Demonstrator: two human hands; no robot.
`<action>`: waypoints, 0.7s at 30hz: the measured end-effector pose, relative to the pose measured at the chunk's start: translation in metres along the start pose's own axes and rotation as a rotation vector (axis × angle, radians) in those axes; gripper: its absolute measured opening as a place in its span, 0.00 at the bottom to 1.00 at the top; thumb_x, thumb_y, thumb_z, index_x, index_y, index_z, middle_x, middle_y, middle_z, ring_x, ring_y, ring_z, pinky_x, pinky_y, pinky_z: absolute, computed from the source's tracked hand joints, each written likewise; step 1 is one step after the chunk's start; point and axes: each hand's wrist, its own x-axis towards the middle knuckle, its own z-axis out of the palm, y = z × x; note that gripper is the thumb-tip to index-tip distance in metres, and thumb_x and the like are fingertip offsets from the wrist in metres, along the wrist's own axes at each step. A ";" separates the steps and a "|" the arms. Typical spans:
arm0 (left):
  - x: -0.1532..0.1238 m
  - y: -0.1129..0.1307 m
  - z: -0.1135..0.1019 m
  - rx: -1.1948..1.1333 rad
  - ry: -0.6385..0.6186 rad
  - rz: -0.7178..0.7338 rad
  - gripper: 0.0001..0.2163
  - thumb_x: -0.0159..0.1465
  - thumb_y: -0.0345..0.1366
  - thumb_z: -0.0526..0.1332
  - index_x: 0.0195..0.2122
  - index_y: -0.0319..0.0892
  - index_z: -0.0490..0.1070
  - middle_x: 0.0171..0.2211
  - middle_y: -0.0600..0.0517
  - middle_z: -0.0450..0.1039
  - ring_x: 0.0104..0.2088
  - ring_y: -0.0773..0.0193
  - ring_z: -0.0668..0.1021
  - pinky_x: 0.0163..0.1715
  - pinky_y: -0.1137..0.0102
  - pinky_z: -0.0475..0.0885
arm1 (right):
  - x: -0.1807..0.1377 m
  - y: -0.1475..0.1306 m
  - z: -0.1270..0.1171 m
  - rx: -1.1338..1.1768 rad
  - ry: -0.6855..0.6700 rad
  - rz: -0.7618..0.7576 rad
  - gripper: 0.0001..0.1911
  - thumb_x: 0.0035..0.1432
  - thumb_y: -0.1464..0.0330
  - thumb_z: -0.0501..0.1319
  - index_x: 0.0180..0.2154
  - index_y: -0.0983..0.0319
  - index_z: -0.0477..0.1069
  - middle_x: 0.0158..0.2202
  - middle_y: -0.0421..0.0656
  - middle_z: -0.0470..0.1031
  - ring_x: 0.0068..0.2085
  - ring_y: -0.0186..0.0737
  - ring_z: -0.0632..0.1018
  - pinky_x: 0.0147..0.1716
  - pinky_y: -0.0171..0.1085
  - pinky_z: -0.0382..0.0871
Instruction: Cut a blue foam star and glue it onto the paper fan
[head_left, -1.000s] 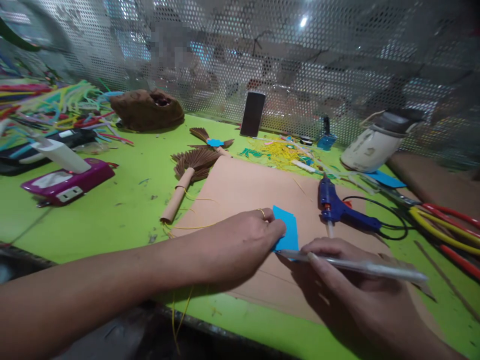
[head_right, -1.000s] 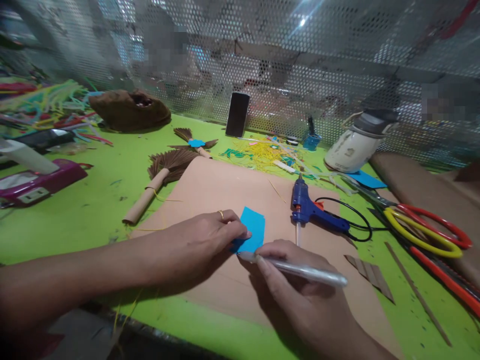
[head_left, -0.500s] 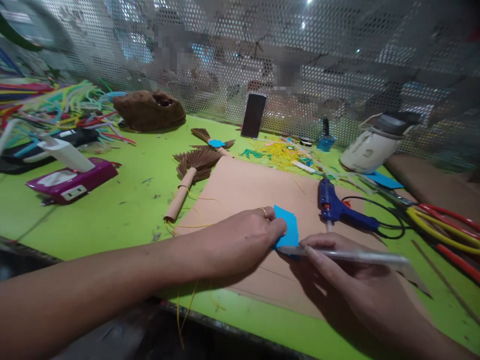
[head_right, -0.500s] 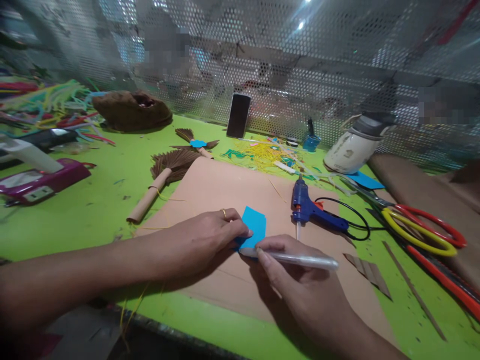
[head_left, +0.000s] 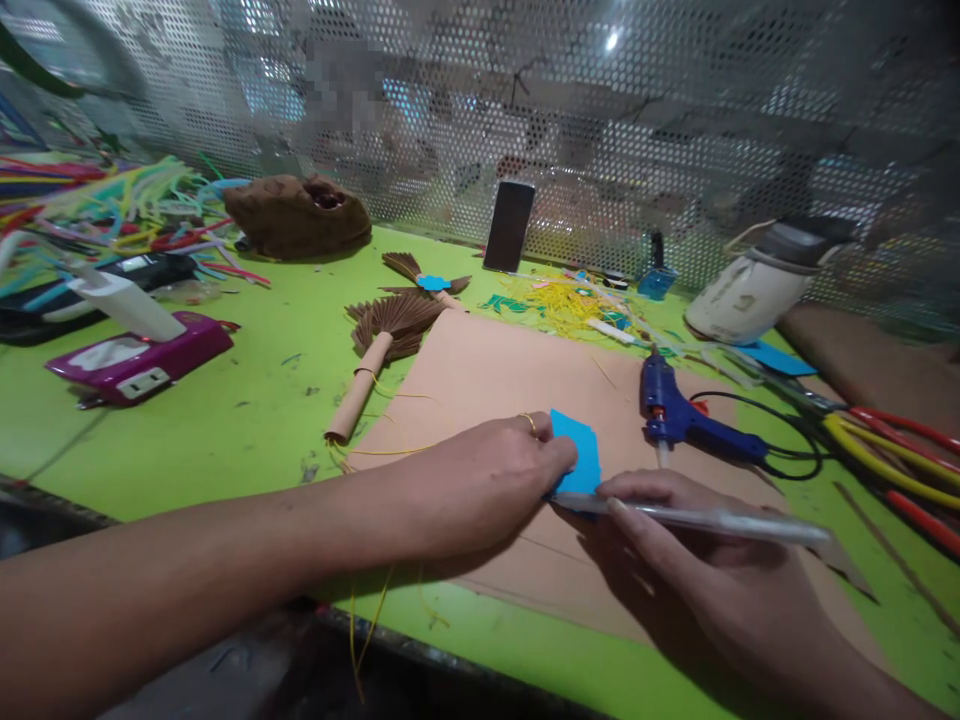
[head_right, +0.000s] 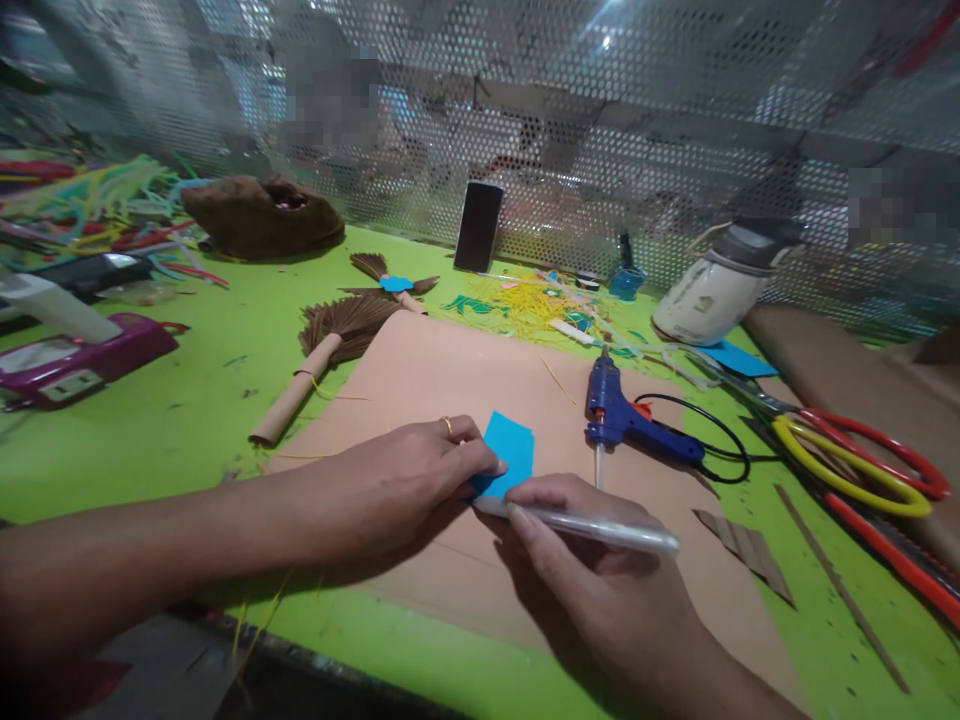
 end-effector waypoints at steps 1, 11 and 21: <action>0.000 0.000 0.000 0.001 -0.001 0.000 0.09 0.66 0.29 0.47 0.40 0.40 0.65 0.36 0.48 0.66 0.33 0.63 0.70 0.34 0.70 0.66 | 0.000 -0.001 0.000 0.014 -0.008 0.008 0.09 0.53 0.60 0.62 0.32 0.59 0.73 0.22 0.41 0.73 0.23 0.34 0.72 0.18 0.29 0.64; 0.001 0.001 -0.001 0.018 -0.008 -0.003 0.09 0.66 0.29 0.47 0.41 0.40 0.65 0.36 0.48 0.66 0.33 0.63 0.70 0.33 0.70 0.66 | 0.000 -0.002 0.001 0.045 -0.019 0.046 0.10 0.53 0.59 0.62 0.32 0.60 0.74 0.23 0.43 0.75 0.24 0.36 0.74 0.20 0.31 0.66; 0.000 0.000 0.001 0.012 0.014 0.015 0.09 0.66 0.30 0.47 0.40 0.40 0.65 0.35 0.48 0.67 0.33 0.62 0.70 0.34 0.70 0.66 | 0.000 0.001 -0.005 0.043 -0.039 0.070 0.13 0.53 0.58 0.61 0.33 0.61 0.73 0.24 0.45 0.76 0.25 0.38 0.75 0.21 0.33 0.66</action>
